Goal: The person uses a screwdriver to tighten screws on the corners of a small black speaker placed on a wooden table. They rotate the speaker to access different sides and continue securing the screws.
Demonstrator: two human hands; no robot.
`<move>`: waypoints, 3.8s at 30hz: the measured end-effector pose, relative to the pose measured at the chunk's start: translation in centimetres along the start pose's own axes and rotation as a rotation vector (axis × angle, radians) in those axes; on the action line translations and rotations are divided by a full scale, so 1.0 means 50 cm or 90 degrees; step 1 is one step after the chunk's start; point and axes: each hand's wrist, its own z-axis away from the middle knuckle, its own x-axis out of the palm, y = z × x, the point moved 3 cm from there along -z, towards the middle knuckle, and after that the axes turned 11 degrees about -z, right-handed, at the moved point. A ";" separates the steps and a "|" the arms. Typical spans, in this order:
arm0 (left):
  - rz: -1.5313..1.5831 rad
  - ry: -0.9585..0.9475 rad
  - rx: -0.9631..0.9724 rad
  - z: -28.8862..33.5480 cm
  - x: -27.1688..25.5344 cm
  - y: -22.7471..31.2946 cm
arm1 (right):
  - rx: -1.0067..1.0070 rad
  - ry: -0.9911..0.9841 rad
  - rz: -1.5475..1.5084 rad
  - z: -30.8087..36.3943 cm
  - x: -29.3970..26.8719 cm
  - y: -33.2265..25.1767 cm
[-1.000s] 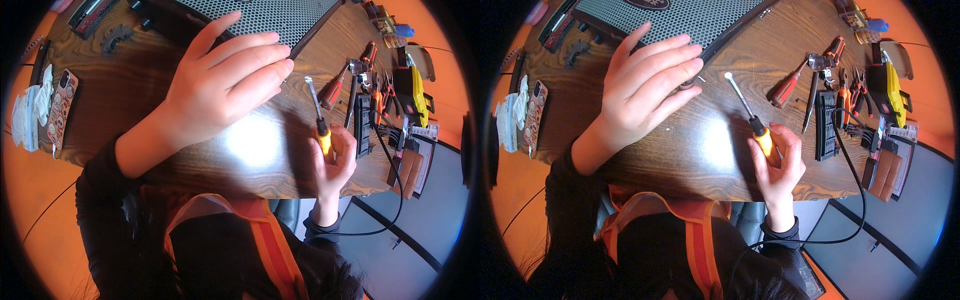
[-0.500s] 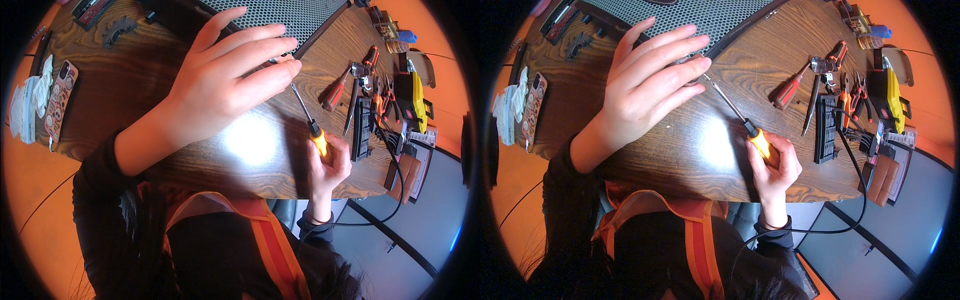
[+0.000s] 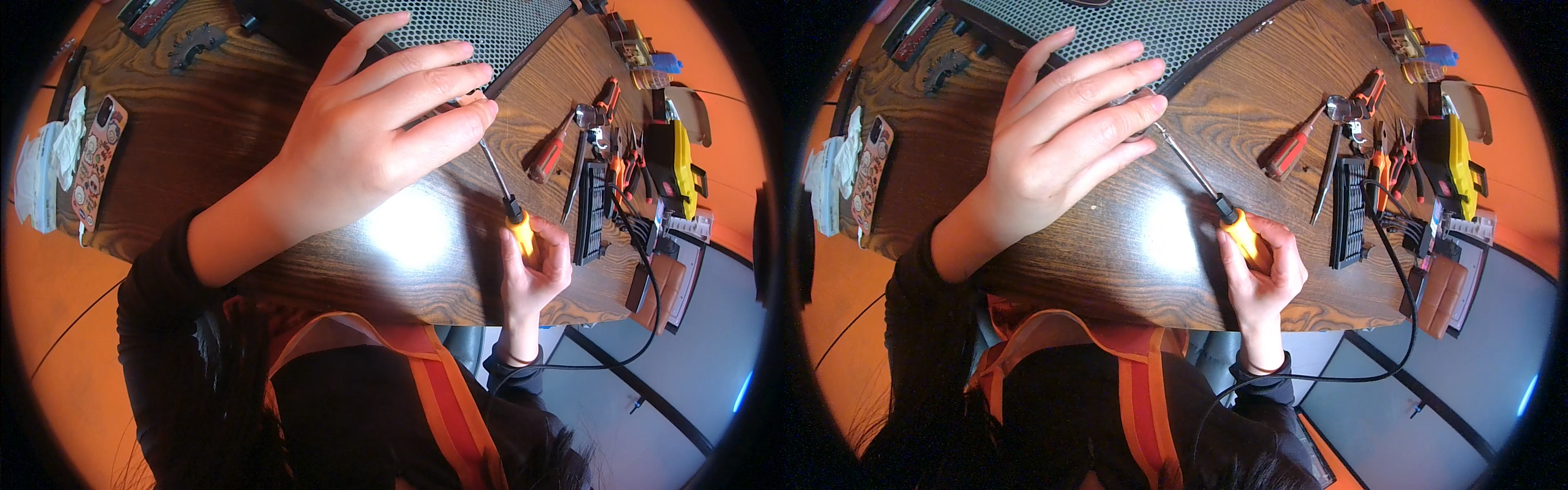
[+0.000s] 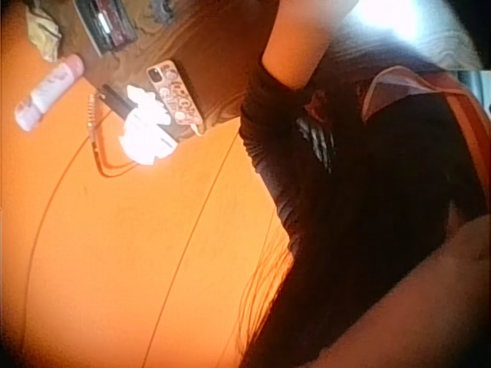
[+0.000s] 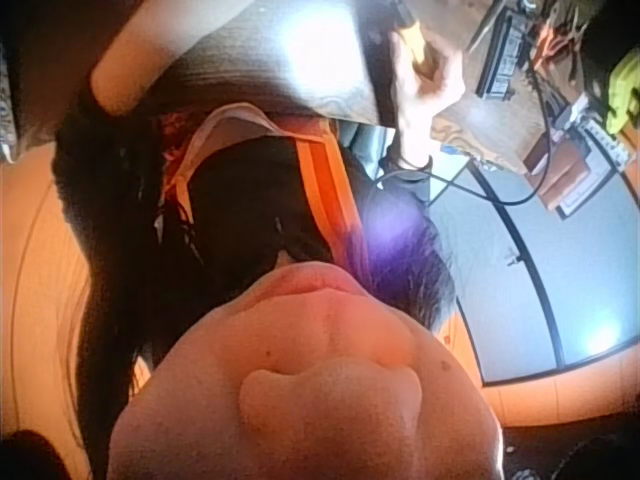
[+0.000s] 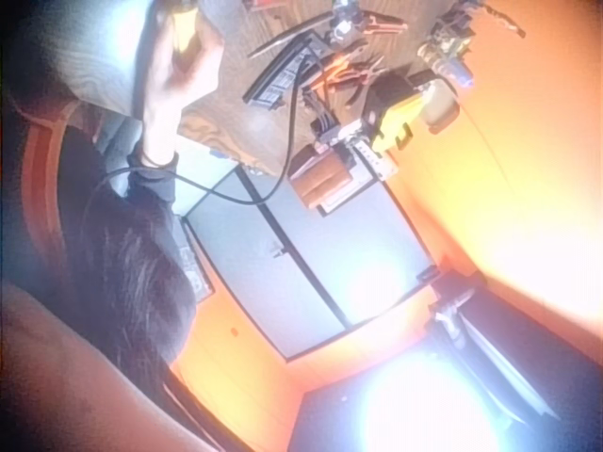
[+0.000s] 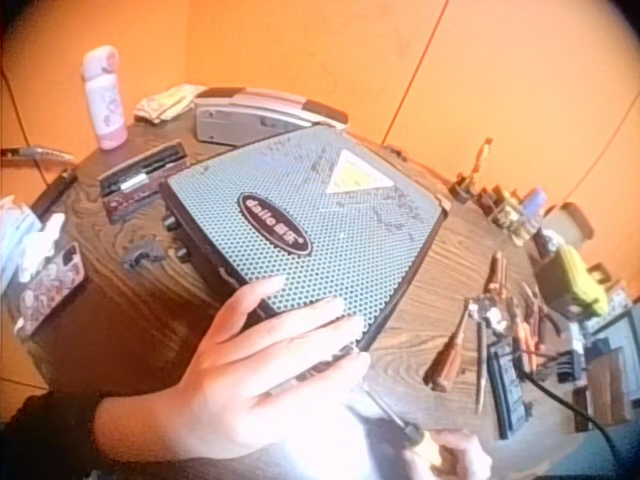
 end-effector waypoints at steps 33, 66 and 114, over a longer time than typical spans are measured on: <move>-0.048 0.077 0.099 0.006 0.028 -0.017 | -0.038 -0.072 0.035 -0.039 -0.018 -0.079; -0.039 0.096 0.105 0.010 0.032 -0.016 | 0.268 -0.112 -0.340 -0.060 -0.030 -0.047; -0.002 0.078 0.074 0.009 0.030 -0.017 | -0.304 -0.098 0.299 -0.048 -0.022 -0.068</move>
